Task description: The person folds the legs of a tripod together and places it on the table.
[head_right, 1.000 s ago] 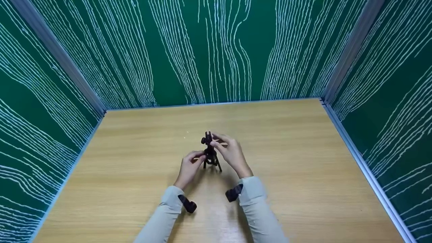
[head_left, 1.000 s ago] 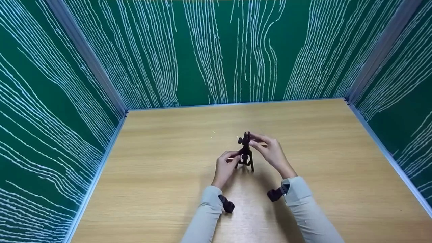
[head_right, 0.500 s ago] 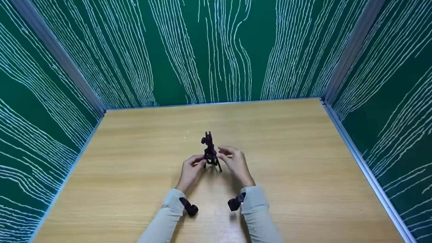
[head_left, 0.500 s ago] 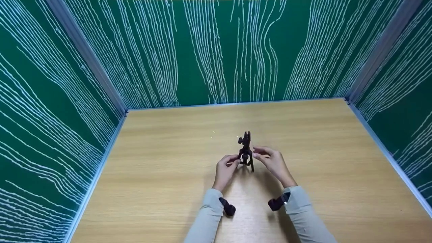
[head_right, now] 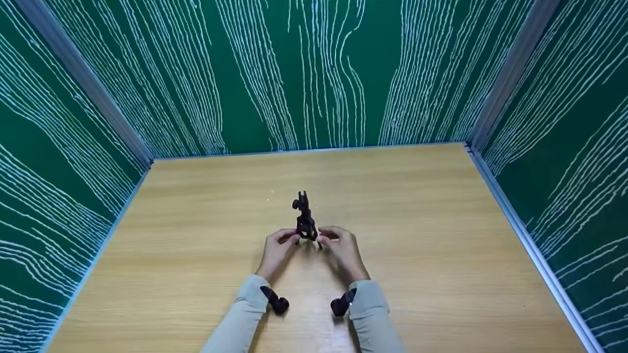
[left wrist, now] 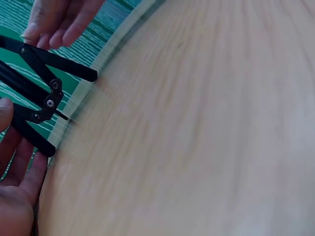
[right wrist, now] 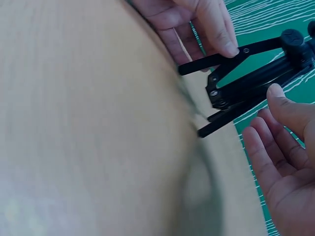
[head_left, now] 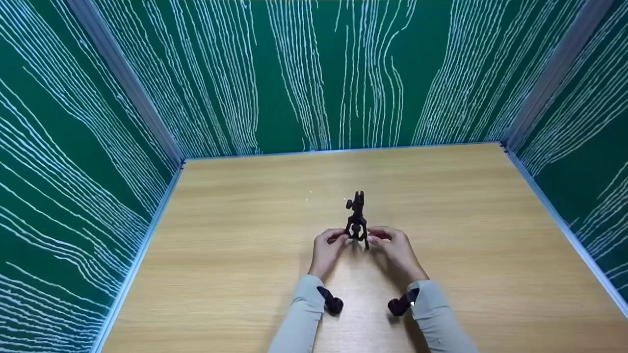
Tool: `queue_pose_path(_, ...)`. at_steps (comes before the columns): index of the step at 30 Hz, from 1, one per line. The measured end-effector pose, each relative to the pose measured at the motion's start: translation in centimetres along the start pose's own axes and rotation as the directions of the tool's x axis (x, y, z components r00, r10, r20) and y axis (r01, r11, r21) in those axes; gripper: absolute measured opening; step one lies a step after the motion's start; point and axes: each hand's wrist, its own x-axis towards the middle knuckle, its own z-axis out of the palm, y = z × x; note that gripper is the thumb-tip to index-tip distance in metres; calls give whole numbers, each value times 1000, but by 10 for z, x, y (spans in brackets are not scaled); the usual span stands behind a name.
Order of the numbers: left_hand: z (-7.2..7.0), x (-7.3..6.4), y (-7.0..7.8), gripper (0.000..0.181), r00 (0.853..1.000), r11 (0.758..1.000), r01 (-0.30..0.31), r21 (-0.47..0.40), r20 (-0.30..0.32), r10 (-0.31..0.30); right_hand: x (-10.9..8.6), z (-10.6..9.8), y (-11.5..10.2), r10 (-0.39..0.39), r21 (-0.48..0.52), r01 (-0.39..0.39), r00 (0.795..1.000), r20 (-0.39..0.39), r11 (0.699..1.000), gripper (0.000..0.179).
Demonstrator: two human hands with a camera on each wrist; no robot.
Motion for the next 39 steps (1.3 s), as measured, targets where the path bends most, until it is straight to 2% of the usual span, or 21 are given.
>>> queue_pose_path(3, 0, 1, -2, 16, 1000, 999, 21, -26, 7, -21, -1, 4, 4, 68, 22, -68, 998, 4, 997, 30)
queue_pose_path(8, 0, 1, -6, 17, 999, 999, 30, -31, 22, -29, -2, 8, 11, 112, 22, -112, 994, -13, 993, 28)
queue_pose_path(14, 0, -1, -6, 18, 999, 1000, 27, 4, 28, -27, -4, 10, 17, 126, -1, -126, 991, -39, 992, 24)
queue_pose_path(19, 0, -2, -8, 18, 1000, 1000, 15, 18, 21, -15, -5, 14, 24, 120, -38, -123, 989, -89, 992, 19)
queue_pose_path(22, 2, 0, -16, 20, 1000, 999, 12, 39, 9, -12, -6, 17, 27, 102, -50, -109, 988, -119, 993, 17)
queue_pose_path(25, 2, 3, -29, 21, 999, 999, 35, 27, 7, -36, -7, 19, 28, 92, -29, -97, 986, -141, 995, 16)
queue_pose_path(28, 1, 5, -32, 21, 998, 998, 59, 25, 6, -59, -8, 22, 30, 84, -10, -86, 984, -159, 996, 15)
queue_pose_path(32, 2, 6, -32, 21, 999, 998, 52, 46, -10, -52, -8, 23, 30, 83, -11, -86, 981, -178, 996, 14)
queue_pose_path(33, 2, 7, -37, 22, 998, 997, 54, 50, -13, -53, -8, 23, 29, 86, -14, -90, 980, -180, 996, 14)
queue_pose_path(39, 1, 7, -36, 24, 998, 998, 61, 29, -13, -61, -7, 25, 28, 107, -39, -116, 978, -176, 992, 15)
